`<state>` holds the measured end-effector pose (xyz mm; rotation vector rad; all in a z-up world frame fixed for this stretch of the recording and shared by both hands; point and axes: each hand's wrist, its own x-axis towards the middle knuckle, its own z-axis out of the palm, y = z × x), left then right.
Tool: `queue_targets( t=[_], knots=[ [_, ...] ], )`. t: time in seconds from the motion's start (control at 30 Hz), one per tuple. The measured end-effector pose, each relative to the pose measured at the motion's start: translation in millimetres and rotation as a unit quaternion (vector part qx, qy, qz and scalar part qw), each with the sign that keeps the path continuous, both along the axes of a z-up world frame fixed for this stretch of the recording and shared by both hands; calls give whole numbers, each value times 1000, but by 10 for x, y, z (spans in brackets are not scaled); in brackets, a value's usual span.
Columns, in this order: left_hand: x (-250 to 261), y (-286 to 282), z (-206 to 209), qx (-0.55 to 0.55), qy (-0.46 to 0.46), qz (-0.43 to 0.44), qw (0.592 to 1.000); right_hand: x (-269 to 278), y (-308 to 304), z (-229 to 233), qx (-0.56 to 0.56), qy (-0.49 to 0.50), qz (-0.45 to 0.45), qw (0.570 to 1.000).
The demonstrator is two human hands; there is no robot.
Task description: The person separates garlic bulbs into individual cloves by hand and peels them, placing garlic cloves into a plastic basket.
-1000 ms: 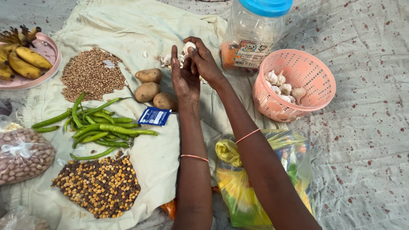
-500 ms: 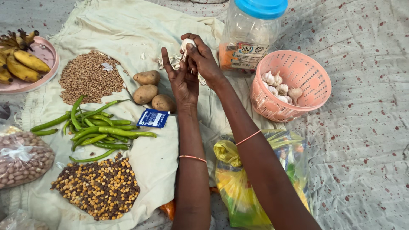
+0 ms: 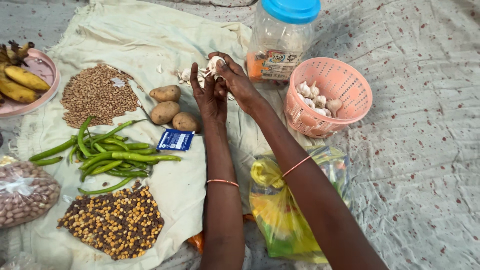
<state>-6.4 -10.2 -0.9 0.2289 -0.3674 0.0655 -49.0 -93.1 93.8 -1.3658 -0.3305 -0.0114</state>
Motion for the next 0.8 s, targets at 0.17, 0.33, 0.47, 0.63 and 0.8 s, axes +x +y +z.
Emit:
queue_targets(
  t=[0.17,0.33,0.47,0.63,0.8],
  knots=[
    [-118,-78,194,24,47,-41,998,-67,-157,219,-79,33,-54,995],
    [-316,-210,612,257,30,-55,964,-366,-556,497,-188,-30,-96,977],
    [-472,-372,839,384,-17,-43,922,-743,-1002,756,-334,-32,-171,926],
    [-659,-728,988,438,-133,-57,887,-1268,-1414,903,-364,-70,-210,905],
    [-846,-857,1088,426,-156,-120,883,-1448,-1648,836,-341,-52,-268,899]
  ],
)
